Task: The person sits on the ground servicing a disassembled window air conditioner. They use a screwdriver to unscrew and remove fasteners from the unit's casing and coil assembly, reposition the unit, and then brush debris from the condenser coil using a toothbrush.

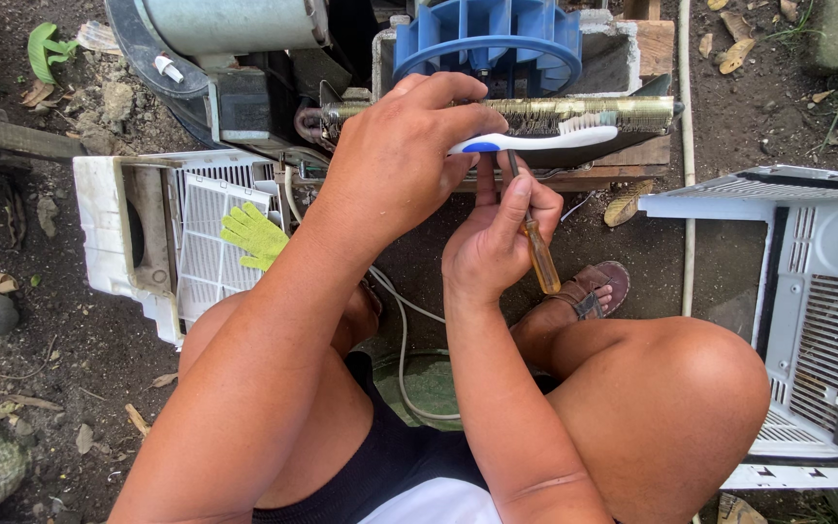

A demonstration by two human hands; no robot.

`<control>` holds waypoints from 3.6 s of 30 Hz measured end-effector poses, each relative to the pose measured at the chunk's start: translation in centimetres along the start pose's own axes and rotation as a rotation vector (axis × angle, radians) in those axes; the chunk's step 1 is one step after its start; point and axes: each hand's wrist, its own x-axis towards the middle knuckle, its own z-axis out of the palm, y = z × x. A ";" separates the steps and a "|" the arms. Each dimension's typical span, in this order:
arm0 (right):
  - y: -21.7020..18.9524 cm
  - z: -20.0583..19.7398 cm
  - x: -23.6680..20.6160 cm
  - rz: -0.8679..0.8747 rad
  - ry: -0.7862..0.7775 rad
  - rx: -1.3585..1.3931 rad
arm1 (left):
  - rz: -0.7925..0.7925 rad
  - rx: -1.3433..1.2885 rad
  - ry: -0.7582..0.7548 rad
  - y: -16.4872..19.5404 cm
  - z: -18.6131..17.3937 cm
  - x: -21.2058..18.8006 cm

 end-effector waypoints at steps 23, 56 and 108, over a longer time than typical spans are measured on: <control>0.3 -0.9 0.2 0.024 0.095 0.003 | -0.027 -0.054 0.011 0.2 0.3 -0.2; -4.1 -3.4 3.9 -0.133 0.077 -0.003 | -0.087 -0.324 0.145 0.7 -2.1 -0.3; -2.2 -2.9 1.6 -0.174 -0.254 -0.253 | 0.025 0.004 0.096 0.1 1.3 0.7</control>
